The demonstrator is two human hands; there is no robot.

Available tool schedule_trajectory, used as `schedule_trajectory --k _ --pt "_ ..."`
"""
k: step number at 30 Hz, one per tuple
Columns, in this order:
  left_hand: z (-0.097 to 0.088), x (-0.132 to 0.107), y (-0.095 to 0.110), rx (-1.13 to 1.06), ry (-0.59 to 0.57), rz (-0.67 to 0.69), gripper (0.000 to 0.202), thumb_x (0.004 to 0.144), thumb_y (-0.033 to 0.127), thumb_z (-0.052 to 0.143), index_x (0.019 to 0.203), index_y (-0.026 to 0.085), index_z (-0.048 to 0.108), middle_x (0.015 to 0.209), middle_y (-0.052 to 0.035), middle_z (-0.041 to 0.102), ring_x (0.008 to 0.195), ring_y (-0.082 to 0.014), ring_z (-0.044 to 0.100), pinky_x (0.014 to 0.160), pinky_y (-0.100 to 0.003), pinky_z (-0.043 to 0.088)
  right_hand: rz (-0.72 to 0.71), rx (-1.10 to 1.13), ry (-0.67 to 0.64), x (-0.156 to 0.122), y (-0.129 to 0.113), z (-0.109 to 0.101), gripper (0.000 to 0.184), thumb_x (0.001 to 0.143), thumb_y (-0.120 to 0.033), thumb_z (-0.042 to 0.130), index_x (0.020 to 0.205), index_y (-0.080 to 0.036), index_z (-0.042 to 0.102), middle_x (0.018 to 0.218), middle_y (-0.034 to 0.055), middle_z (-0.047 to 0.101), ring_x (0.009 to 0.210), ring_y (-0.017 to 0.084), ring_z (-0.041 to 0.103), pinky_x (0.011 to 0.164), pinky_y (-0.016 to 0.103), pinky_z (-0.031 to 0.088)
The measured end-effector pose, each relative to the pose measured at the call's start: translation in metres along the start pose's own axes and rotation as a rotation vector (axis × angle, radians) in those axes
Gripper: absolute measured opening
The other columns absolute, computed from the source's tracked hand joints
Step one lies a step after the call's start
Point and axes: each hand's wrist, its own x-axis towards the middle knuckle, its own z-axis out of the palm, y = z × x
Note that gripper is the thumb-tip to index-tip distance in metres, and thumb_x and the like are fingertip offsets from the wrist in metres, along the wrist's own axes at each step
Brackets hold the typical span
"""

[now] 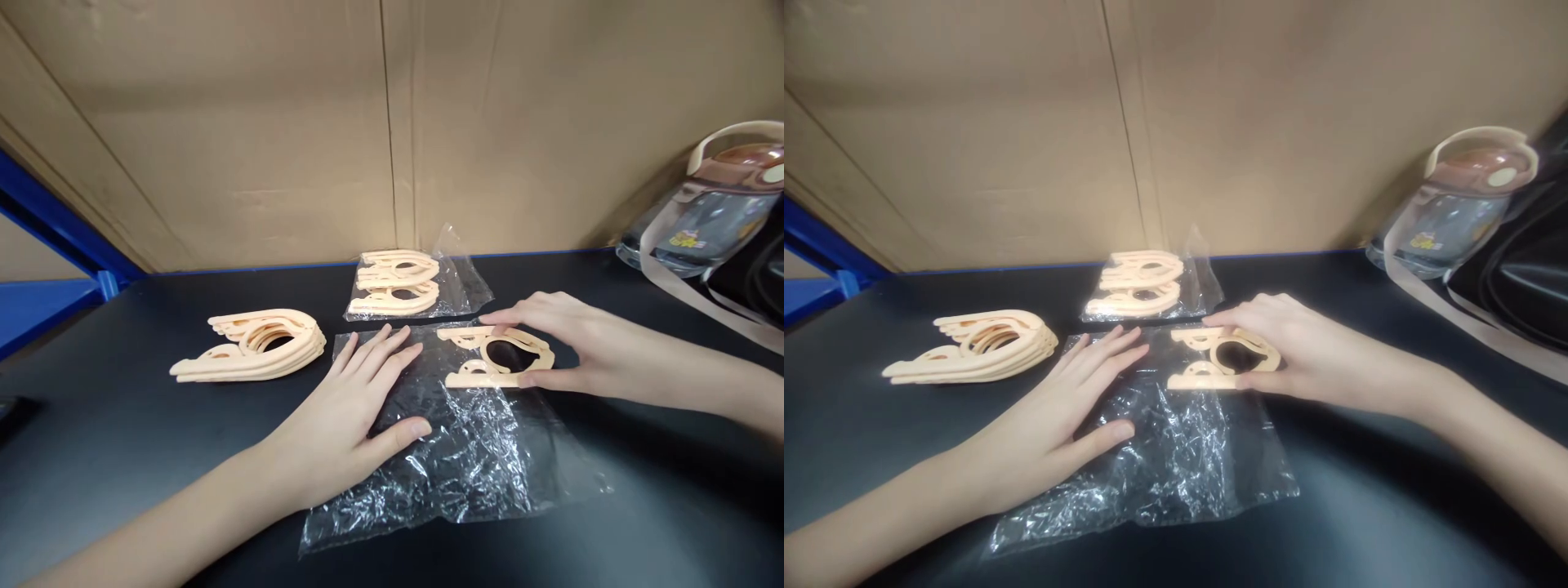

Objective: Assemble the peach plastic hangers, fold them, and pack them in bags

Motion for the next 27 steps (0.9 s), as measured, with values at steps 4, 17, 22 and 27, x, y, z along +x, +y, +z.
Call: schedule_trajectory --k 4,17,22,27 --pt "0.001 -0.001 0.0 0.011 0.001 0.005 0.064 0.096 0.06 0.038 0.15 0.027 0.025 0.162 -0.0039 0.024 0.15 -0.0285 0.014 0.12 -0.064 0.011 0.024 -0.023 0.005 -0.008 0.008 -0.01 0.068 0.078 -0.05 0.071 0.14 -0.036 0.046 0.134 0.0033 0.06 0.116 0.03 0.06 0.094 0.044 0.05" --pt "0.003 0.0 -0.002 0.016 0.011 0.035 0.061 0.097 0.057 0.038 0.15 0.028 0.025 0.161 -0.0011 0.025 0.151 -0.0272 0.012 0.121 -0.061 0.013 0.073 -0.085 0.06 0.0 0.006 0.005 0.06 0.082 -0.056 0.065 0.135 -0.032 0.053 0.11 0.0048 0.07 0.095 0.027 0.065 0.081 0.043 0.052" --pt "0.002 0.001 -0.001 0.031 -0.001 0.041 0.059 0.098 0.056 0.038 0.15 0.03 0.028 0.161 0.0005 0.027 0.151 -0.0264 0.012 0.121 -0.061 0.013 0.071 -0.067 0.064 0.005 -0.012 0.018 0.048 0.089 -0.049 0.06 0.133 -0.032 0.052 0.123 0.0046 0.063 0.101 0.026 0.062 0.086 0.044 0.05" --pt "0.002 0.0 -0.001 0.022 0.001 0.034 0.059 0.097 0.057 0.04 0.149 0.03 0.029 0.16 0.0002 0.029 0.15 -0.0271 0.015 0.121 -0.061 0.013 0.093 -0.1 0.106 0.005 -0.014 0.024 0.053 0.088 -0.05 0.061 0.135 -0.031 0.047 0.121 0.0043 0.063 0.099 0.026 0.061 0.085 0.045 0.051"
